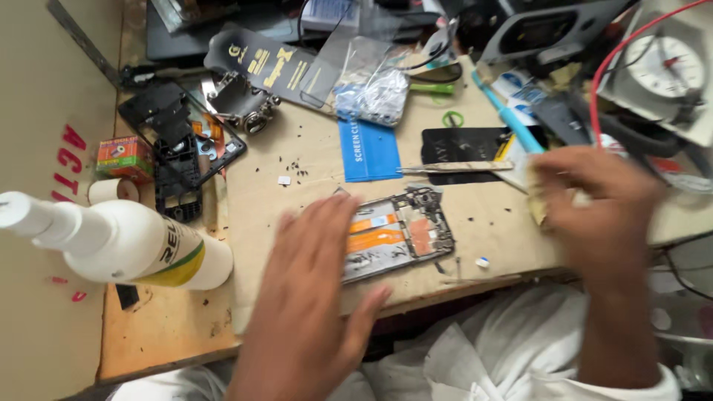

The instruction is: The person cleans the inside of a disassembled smartphone. They spray liquid from a bottle, scrub the phone frame and back with a small blue brush, wipe it with a cloth, pry at the interior with a metal tool, remove the battery, and continue brushing small components.

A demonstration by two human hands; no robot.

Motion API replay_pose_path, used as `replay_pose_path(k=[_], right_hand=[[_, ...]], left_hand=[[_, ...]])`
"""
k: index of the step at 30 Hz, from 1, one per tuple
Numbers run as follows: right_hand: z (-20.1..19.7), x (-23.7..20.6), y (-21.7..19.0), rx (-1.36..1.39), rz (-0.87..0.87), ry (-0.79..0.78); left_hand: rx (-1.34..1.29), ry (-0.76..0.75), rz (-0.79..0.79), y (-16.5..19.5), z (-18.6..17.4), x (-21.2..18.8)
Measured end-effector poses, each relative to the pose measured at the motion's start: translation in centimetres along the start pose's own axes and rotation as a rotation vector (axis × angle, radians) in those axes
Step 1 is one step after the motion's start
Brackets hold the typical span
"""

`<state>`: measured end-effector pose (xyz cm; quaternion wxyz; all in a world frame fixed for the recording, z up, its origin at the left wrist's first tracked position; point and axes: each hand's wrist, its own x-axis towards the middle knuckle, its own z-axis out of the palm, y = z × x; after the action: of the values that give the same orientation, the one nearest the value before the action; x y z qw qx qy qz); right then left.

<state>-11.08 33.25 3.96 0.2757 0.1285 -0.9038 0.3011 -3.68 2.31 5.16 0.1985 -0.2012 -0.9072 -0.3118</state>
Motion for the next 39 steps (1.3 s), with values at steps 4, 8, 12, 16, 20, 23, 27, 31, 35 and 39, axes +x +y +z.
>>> replay_pose_path(k=[4,8,12,16,20,23,27,31,35,39], right_hand=[[-0.5,-2.1,-0.1,0.211,0.255,0.148],[0.9,-1.1,-6.7,0.318,0.084,-0.084],[5.0,-0.1,-15.7,0.45,-0.055,-0.187],[10.0,0.3,-16.0,0.309,-0.214,-0.361],[11.4,-0.4,-15.6,0.154,-0.406,-0.501],[10.1,0.6,-16.7,0.135,-0.38,-0.581],[8.1,2.2,-16.8,0.115,-0.098,-0.403],[7.2,0.6,-16.2,0.03,-0.153,-0.439],[5.8,0.4,-17.0,0.041,-0.102,-0.529],[5.8,1.6,-17.7,0.014,0.07,-0.428]], left_hand=[[0.005,0.042,-0.148,-1.4,-0.3,-3.0],[-0.075,0.069,-0.211,-2.2,0.9,-4.3],[-0.12,0.103,-0.349,-2.3,1.4,-4.9],[-0.167,0.177,-0.382,-2.2,1.6,-4.9],[-0.202,0.244,-0.425,-2.3,1.3,-4.6],[-0.251,0.256,-0.418,-2.4,1.0,-4.6],[-0.201,0.305,-0.388,-2.2,0.7,-4.6],[-0.205,0.321,-0.374,-2.1,0.5,-4.6],[-0.186,0.308,-0.389,-2.1,0.5,-4.7],[-0.16,0.312,-0.37,-2.1,0.6,-4.7]])
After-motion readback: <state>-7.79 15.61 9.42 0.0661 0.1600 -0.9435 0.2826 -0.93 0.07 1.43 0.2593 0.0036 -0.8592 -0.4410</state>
